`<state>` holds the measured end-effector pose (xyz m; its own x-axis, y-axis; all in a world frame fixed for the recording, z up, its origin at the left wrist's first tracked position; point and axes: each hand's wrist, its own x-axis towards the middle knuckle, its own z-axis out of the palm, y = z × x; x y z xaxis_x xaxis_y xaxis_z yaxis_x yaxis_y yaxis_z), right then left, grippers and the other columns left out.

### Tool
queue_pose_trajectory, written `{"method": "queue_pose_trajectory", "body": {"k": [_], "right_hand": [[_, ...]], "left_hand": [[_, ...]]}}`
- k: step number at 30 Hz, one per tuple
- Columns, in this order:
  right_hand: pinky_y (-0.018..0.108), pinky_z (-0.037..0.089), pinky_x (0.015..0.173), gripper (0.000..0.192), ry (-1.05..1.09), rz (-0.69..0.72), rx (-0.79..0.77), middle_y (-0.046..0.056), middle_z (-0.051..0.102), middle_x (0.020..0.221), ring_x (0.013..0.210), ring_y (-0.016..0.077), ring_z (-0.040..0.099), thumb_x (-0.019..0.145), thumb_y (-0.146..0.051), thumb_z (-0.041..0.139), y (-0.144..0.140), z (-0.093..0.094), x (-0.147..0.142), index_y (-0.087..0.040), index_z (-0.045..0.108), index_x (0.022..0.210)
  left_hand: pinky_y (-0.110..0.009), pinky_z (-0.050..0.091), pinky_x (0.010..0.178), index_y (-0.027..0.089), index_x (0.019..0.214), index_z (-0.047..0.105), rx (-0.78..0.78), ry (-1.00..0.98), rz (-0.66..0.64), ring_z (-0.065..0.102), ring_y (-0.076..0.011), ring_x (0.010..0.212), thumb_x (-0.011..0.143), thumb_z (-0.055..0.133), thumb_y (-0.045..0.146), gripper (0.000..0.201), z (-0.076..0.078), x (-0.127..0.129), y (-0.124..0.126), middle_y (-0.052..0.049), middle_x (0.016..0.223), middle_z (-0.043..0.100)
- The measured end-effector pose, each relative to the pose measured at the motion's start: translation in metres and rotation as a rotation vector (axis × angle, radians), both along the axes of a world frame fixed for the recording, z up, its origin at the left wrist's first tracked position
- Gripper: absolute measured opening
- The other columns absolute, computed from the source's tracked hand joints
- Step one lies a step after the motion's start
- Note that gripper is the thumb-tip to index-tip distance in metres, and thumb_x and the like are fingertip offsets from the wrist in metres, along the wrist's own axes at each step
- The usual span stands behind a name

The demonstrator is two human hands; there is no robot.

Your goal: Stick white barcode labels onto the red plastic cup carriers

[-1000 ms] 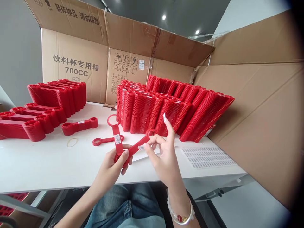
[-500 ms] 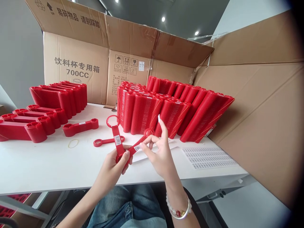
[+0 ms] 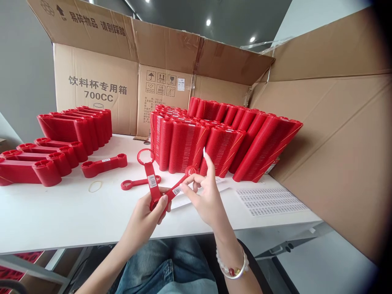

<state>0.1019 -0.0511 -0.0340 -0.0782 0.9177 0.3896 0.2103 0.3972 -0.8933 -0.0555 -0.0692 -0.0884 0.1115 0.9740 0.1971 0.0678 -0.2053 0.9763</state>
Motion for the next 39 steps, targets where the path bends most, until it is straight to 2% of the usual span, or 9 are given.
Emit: {"method": "queue_pose_trajectory", "body": {"k": [6,14,18,27,31,33,35,37,39], "right_hand": [[0.034,0.046,0.074,0.093,0.001,-0.004,-0.005,-0.005,0.062,0.072,0.059,0.0151,0.04,0.08,-0.024,0.061,0.001,-0.001,0.0,-0.017,0.004,0.154],[0.036,0.046,0.081,0.092,0.001,-0.023,0.012,-0.006,0.062,0.073,0.059,0.0146,0.042,0.08,-0.023,0.061,0.004,-0.004,-0.002,-0.017,0.005,0.153],[0.033,0.045,0.072,0.088,-0.023,-0.046,0.045,-0.006,0.062,0.073,0.058,0.0148,0.042,0.081,-0.021,0.06,0.002,-0.006,-0.005,-0.02,0.008,0.153],[0.036,0.047,0.075,0.082,-0.115,-0.216,0.27,-0.006,0.063,0.074,0.061,0.0159,0.047,0.084,-0.018,0.061,-0.001,-0.02,-0.022,-0.023,0.015,0.151],[0.036,0.047,0.074,0.084,-0.228,-0.302,0.399,-0.004,0.065,0.076,0.068,0.0178,0.057,0.084,-0.022,0.067,-0.004,-0.027,-0.029,-0.026,0.018,0.151],[0.039,0.047,0.077,0.085,-0.313,-0.359,0.491,-0.001,0.07,0.083,0.079,0.0213,0.062,0.086,-0.024,0.068,-0.005,-0.03,-0.028,-0.027,0.016,0.153],[0.044,0.046,0.084,0.089,-0.417,-0.415,0.578,0.006,0.073,0.102,0.093,0.0261,0.064,0.086,-0.03,0.069,-0.003,-0.03,-0.023,-0.027,0.012,0.154],[0.05,0.044,0.09,0.098,-0.507,-0.452,0.617,0.014,0.065,0.128,0.106,0.0314,0.061,0.083,-0.042,0.072,0.001,-0.029,-0.016,-0.027,0.008,0.155],[0.054,0.042,0.094,0.106,-0.533,-0.444,0.587,0.017,0.053,0.143,0.114,0.0343,0.057,0.079,-0.05,0.073,0.006,-0.027,-0.009,-0.026,0.005,0.156]], "left_hand": [[-0.024,0.034,0.049,0.014,0.103,0.056,0.011,-0.001,-0.004,0.04,-0.0088,0.049,0.095,0.044,0.045,0.034,0.001,0.0,0.001,0.003,0.067,0.053],[-0.025,0.034,0.049,0.014,0.1,0.056,0.021,0.0,-0.01,0.04,-0.0089,0.049,0.095,0.044,0.044,0.033,0.002,0.0,0.002,0.003,0.066,0.052],[-0.025,0.034,0.049,0.015,0.1,0.056,0.03,-0.003,0.002,0.04,-0.0086,0.048,0.095,0.043,0.042,0.031,0.005,0.001,0.0,0.004,0.065,0.051],[-0.026,0.034,0.049,0.015,0.101,0.054,-0.001,-0.096,0.025,0.04,-0.0087,0.047,0.093,0.045,0.045,0.032,0.008,0.006,-0.004,0.004,0.066,0.052],[-0.025,0.033,0.049,0.016,0.092,0.052,-0.049,-0.132,0.028,0.039,-0.0085,0.047,0.092,0.046,0.046,0.031,0.007,0.007,-0.005,0.005,0.062,0.048],[-0.025,0.032,0.049,0.016,0.091,0.052,-0.057,-0.153,0.024,0.038,-0.0082,0.045,0.092,0.046,0.047,0.031,0.006,0.007,-0.005,0.006,0.06,0.047],[-0.025,0.031,0.048,0.016,0.093,0.052,-0.047,-0.168,0.021,0.037,-0.0081,0.044,0.092,0.047,0.047,0.032,0.006,0.007,-0.005,0.006,0.058,0.046],[-0.025,0.031,0.048,0.015,0.093,0.053,-0.035,-0.179,0.01,0.038,-0.0082,0.043,0.091,0.048,0.047,0.032,0.008,0.006,-0.005,0.006,0.057,0.047],[-0.025,0.031,0.048,0.015,0.093,0.054,-0.031,-0.191,-0.006,0.038,-0.0081,0.042,0.09,0.05,0.047,0.032,0.008,0.006,-0.004,0.006,0.057,0.049]]}}
